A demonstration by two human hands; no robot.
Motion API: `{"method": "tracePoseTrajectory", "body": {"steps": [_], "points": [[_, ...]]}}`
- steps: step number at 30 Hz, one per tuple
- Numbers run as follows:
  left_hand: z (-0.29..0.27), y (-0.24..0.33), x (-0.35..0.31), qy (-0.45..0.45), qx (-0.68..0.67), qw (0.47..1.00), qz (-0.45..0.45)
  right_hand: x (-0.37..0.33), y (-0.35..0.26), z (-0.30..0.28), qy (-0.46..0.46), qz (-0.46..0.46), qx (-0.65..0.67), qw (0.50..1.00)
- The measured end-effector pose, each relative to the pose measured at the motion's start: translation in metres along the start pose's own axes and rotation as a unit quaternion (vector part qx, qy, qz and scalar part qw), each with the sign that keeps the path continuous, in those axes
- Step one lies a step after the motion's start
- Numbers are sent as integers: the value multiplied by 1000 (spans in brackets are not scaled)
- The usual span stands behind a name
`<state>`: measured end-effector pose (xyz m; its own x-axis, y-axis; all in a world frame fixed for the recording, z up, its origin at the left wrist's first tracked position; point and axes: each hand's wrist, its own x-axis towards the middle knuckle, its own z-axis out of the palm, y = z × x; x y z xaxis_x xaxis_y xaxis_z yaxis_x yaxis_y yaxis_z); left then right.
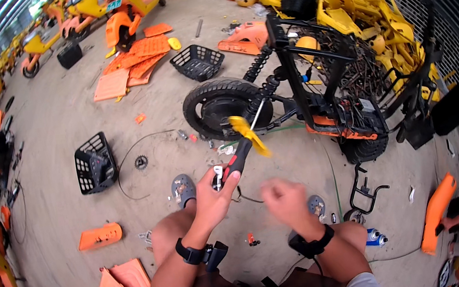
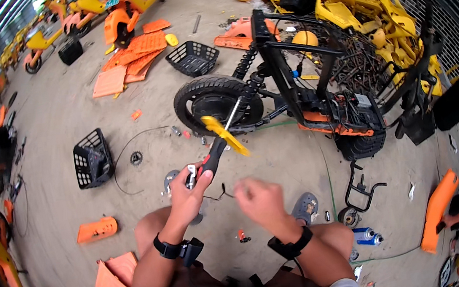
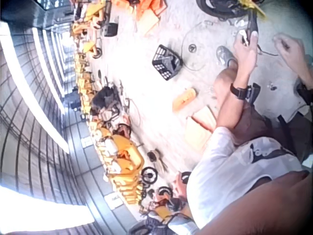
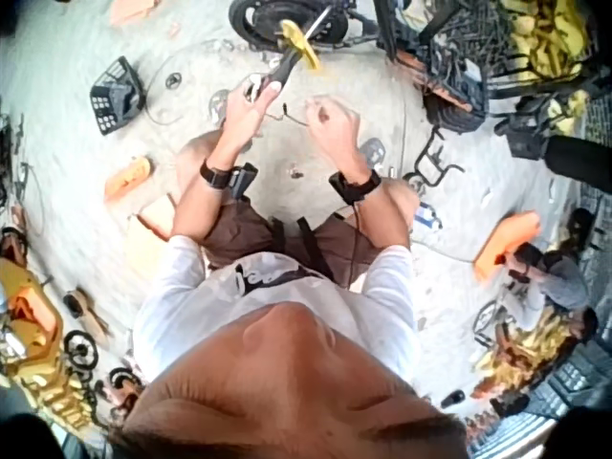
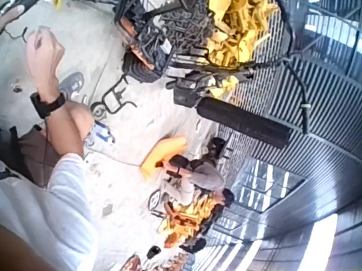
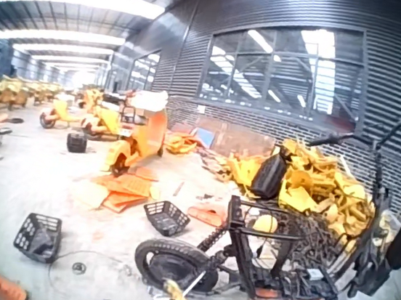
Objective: The person connects wires to a white component and uses a screwdriver to secure a metal bracket onto it.
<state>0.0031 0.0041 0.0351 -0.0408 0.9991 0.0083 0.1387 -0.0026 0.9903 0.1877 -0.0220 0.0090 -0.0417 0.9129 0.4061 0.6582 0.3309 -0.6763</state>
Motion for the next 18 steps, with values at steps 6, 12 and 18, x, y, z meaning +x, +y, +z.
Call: {"method": "tracePoseTrajectory", "body": {"steps": [6,12,18], "points": [[5,-2,-5,-33,0,999,-11,21,-10,-14,55,73,-20,996],[0,-5,-2,-16,-13,999,32,-29,23,31,-388,39,-148,909],[11,-14,-1,-53,-19,998,-14,9,15,6,-150,295,347,878]]}}
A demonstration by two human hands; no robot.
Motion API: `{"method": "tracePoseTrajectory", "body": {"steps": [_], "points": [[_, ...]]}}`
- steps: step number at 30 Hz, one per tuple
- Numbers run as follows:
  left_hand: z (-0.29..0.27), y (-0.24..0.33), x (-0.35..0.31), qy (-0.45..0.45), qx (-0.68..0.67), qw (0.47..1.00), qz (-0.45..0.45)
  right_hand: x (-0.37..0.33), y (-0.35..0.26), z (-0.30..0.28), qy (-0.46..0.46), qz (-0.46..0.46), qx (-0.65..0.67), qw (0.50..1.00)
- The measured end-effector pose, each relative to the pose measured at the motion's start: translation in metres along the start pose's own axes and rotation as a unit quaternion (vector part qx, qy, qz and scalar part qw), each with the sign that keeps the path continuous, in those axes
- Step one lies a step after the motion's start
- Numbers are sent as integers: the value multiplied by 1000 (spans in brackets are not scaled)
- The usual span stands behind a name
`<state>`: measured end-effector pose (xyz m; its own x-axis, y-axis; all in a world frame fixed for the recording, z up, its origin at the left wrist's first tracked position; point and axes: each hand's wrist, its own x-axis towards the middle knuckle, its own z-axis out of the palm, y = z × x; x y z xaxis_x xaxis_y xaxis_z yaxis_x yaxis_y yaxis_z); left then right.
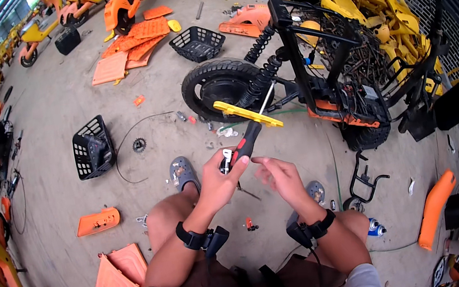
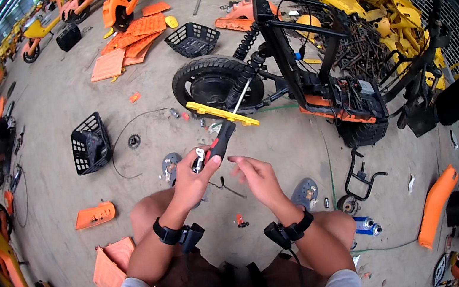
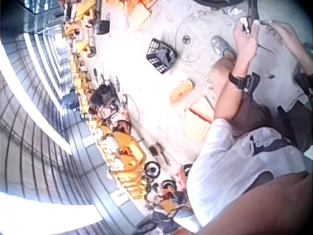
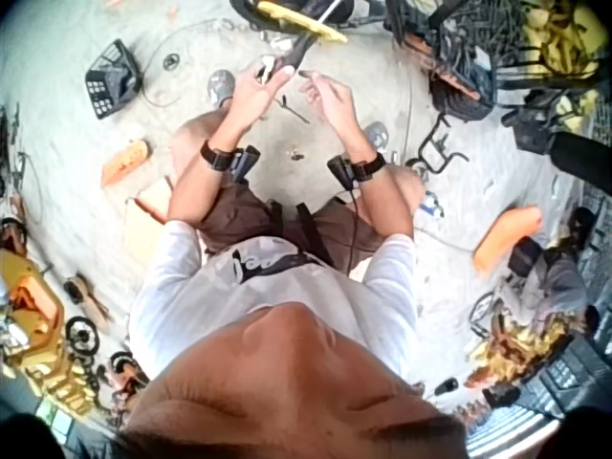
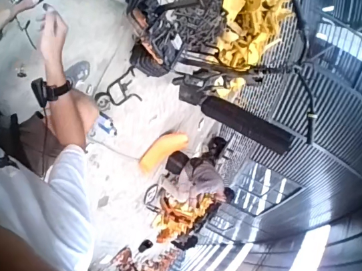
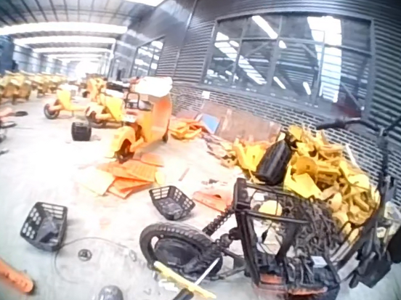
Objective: The person connects wires to a white component and uses a screwdriver to secure a metal bracket onto it.
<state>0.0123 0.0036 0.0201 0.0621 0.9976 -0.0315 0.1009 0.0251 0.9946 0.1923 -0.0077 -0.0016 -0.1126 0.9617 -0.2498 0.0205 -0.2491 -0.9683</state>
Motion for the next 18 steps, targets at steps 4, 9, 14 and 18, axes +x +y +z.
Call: {"method": "tracePoseTrajectory", "body": {"steps": [4,9,14,18], "points": [[10,-2,-4,-106,19,994,26,4,11,18,2,-66,128,990],[-6,-1,-1,-132,166,977,-6,7,1,1,80,159,192,965],[-17,-11,5,-42,131,990,14,-5,-24,-15,126,-28,75,989],[-10,-4,1,-72,159,985,14,-6,-16,-24,154,39,209,965]]}}
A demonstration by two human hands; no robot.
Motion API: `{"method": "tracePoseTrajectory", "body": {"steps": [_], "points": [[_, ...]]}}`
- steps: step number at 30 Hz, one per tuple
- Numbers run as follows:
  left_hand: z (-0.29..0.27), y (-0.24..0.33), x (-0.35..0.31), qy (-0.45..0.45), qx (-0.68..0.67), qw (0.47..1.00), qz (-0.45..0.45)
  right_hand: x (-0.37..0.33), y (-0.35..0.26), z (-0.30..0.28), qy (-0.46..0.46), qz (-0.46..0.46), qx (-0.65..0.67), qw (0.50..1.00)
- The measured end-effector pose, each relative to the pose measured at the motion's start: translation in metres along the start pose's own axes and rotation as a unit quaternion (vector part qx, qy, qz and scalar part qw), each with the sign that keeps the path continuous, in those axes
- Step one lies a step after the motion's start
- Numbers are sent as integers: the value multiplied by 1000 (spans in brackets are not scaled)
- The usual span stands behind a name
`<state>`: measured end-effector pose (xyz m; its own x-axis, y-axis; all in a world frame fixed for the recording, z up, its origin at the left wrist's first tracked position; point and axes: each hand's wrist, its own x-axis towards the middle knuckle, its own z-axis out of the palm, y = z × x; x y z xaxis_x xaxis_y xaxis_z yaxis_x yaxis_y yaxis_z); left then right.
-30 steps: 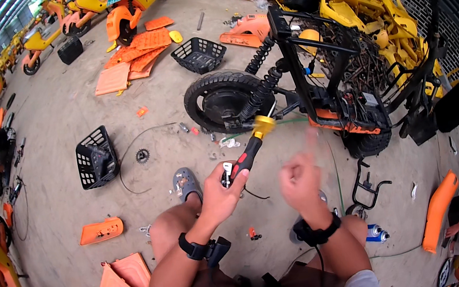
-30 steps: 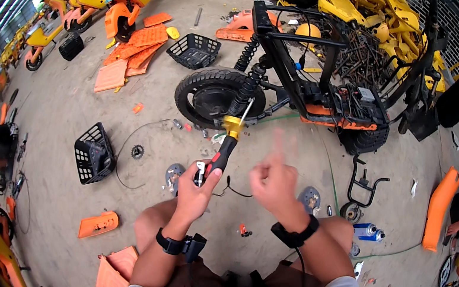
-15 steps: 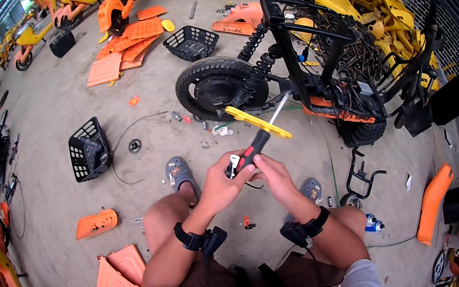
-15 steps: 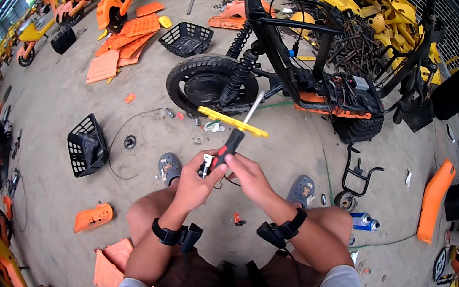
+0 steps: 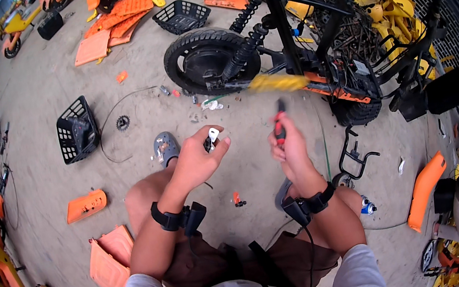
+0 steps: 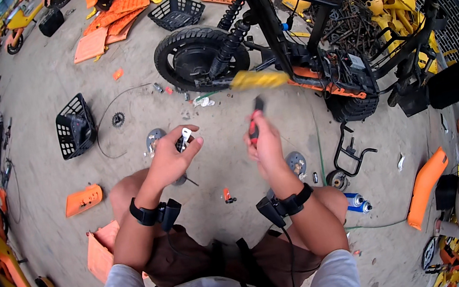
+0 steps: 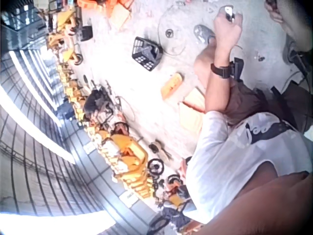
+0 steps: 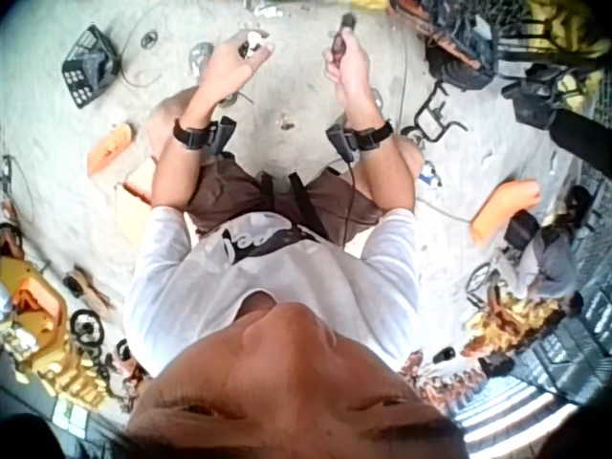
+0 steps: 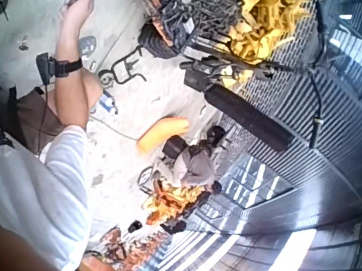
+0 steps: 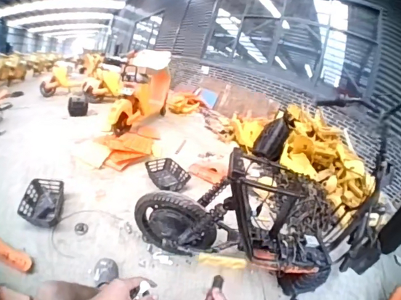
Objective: The person connects wires to a white component and uses a screwdriver to secure a metal bracket onto it.
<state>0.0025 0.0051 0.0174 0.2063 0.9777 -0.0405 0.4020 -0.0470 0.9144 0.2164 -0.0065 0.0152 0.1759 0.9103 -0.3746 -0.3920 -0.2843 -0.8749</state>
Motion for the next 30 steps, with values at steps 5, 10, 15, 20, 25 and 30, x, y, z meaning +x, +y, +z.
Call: {"method": "tracePoseTrajectory", "body": {"steps": [5,10,15,20,25,30], "points": [[2,-3,2,1,-24,1000,5,3,-2,7,-3,-173,-90,981],[-1,3,0,-6,-10,1000,-14,5,-4,1,47,-175,-108,978],[1,2,3,-1,10,1000,14,29,0,-20,103,-175,-97,974],[-1,-2,-1,-11,5,1000,16,16,-35,-14,77,-151,42,985],[-3,-10,10,44,-170,984,-29,22,-21,-12,67,-173,43,982],[-10,-10,16,67,-374,920,-91,5,-10,-9,-42,-241,-79,966]]}}
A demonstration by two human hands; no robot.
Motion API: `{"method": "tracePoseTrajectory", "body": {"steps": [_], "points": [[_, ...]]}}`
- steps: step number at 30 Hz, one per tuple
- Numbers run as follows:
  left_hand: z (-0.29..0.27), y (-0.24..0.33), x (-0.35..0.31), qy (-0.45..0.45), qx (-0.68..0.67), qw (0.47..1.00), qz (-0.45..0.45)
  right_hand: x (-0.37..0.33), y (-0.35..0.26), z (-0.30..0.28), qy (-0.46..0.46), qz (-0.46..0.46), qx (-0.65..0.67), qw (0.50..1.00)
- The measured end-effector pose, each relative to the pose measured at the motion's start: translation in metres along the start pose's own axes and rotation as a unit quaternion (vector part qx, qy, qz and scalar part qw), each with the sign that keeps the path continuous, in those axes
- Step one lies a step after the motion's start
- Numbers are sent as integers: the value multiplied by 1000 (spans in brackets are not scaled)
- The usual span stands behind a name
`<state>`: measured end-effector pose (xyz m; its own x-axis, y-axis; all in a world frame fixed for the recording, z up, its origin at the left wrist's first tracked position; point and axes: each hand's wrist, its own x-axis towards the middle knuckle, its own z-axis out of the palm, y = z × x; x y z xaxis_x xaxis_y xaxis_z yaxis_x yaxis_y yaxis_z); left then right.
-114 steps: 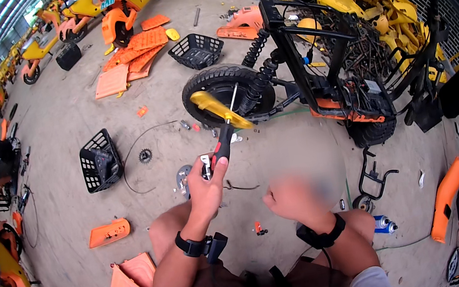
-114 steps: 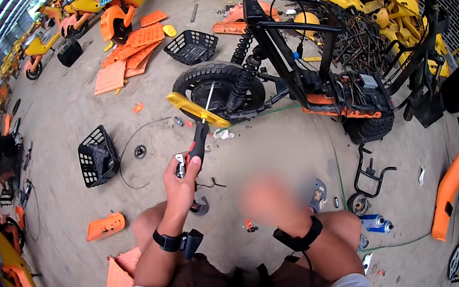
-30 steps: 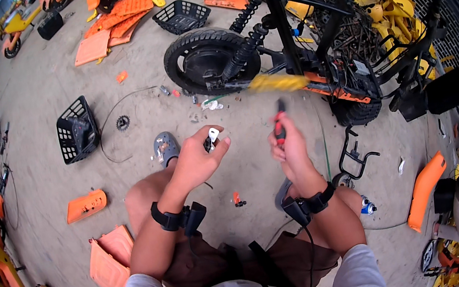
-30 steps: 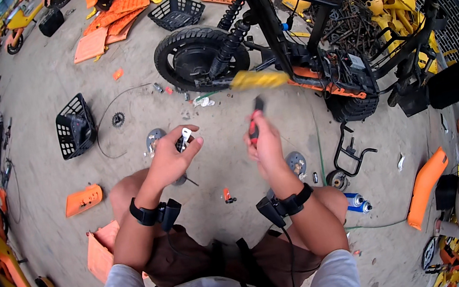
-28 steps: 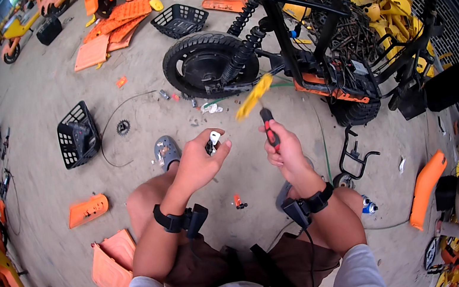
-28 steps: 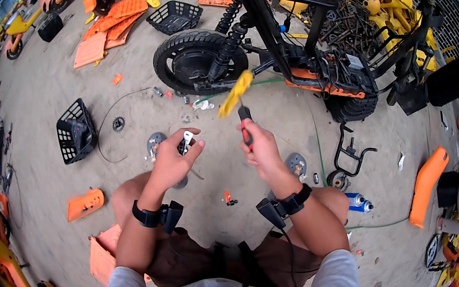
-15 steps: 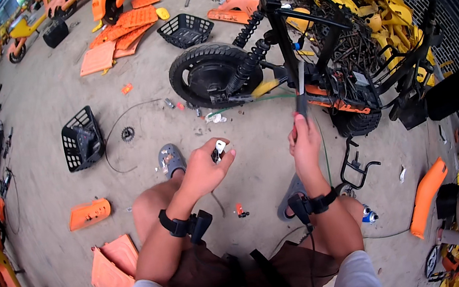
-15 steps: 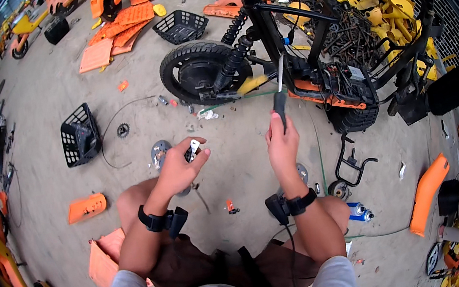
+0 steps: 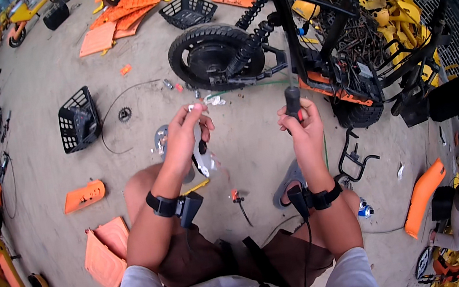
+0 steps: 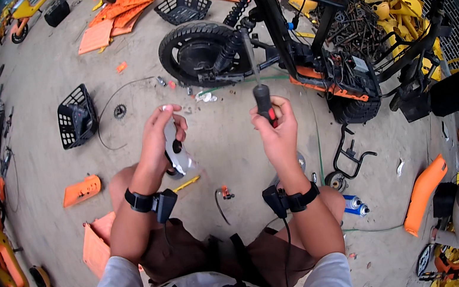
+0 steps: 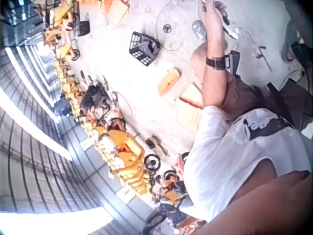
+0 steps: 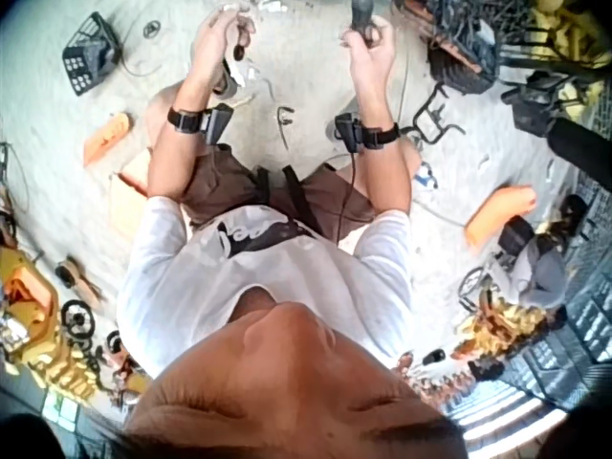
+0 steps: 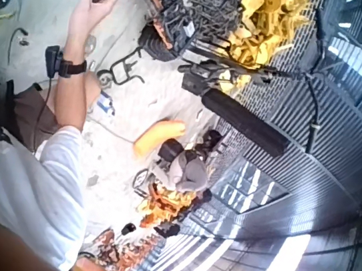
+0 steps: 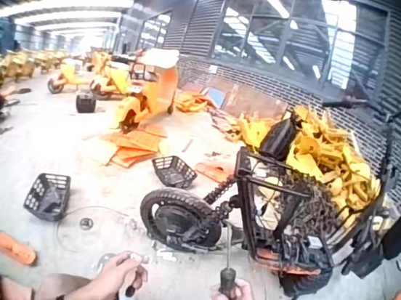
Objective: The person connects wires to a white component and uses a screwdriver to secure a metal bracket onto it.
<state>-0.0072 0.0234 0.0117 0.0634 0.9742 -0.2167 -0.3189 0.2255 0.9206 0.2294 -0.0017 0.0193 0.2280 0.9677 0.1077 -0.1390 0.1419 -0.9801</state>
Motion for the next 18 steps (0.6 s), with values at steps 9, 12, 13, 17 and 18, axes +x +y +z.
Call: {"method": "tracePoseTrajectory", "body": {"steps": [9,12,13,17,18], "points": [[5,-21,4,-68,-170,980,-71,-22,-5,19,-172,222,-74,957],[13,-35,3,-70,-203,971,-109,-34,5,35,-270,313,-50,909],[18,-36,3,-26,-184,975,-125,-36,5,41,-289,326,-55,899],[21,-51,2,-13,-230,958,-173,-48,36,43,-251,189,-218,924],[21,-50,3,-25,-253,951,-177,-48,38,40,-235,189,-185,935]]}}
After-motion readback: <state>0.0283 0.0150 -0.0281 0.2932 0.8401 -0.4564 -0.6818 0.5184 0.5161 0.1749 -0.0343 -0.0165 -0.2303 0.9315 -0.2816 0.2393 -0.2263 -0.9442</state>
